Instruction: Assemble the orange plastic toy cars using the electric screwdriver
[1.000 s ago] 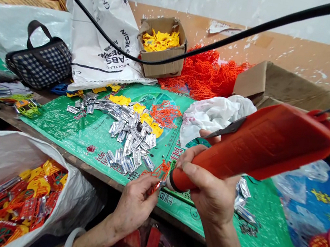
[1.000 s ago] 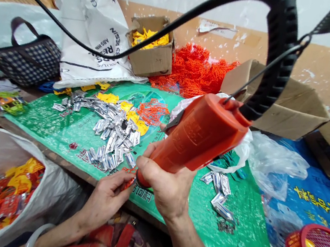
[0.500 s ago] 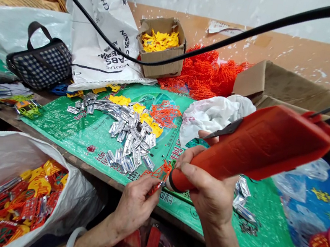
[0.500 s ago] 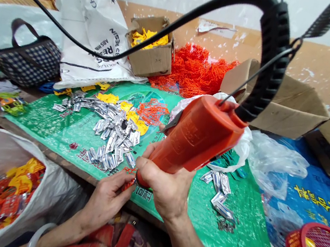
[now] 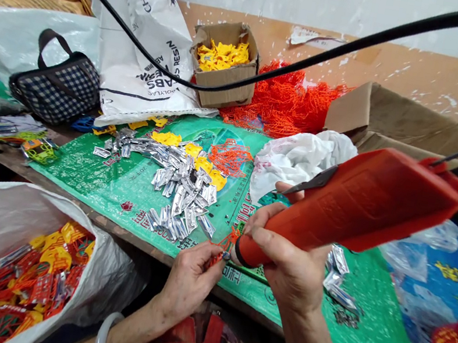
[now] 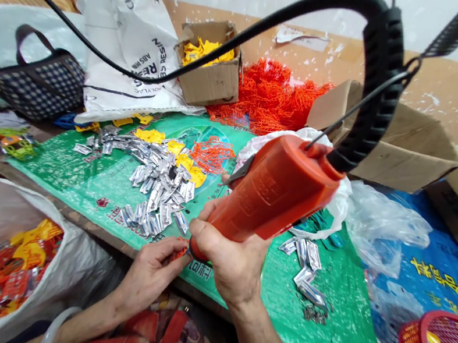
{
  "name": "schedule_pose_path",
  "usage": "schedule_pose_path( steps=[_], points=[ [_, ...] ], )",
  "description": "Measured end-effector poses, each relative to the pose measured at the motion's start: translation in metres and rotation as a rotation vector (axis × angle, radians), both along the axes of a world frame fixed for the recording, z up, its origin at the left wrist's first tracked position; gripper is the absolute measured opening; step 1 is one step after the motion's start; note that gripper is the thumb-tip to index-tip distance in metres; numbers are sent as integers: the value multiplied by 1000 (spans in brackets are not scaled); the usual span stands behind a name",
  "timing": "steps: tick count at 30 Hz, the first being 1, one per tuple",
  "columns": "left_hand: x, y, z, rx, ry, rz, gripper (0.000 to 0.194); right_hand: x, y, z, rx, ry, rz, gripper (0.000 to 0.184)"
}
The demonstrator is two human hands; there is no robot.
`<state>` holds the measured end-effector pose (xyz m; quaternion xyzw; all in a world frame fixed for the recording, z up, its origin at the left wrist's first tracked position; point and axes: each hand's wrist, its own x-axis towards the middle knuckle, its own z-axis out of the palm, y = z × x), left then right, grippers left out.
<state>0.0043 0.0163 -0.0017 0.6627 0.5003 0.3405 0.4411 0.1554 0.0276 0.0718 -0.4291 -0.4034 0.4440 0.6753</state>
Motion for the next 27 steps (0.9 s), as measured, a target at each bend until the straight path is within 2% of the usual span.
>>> schedule_pose_path(
  steps=[7,12,17,22,27],
  points=[
    [3,5,5,-342,-212,100,25,1,0,0,35,-17,-12,7],
    [2,7,4,-552,-368,131,26,-2,-1,7,67,78,-56,10],
    [1,7,0,-611,-464,150,26,-6,2,11,87,135,-90,26],
    [-1,5,-5,-607,-503,139,22,-9,3,6,101,107,-45,13],
    [-3,7,-6,-595,-509,141,21,-10,4,2,94,111,-47,12]
  ],
)
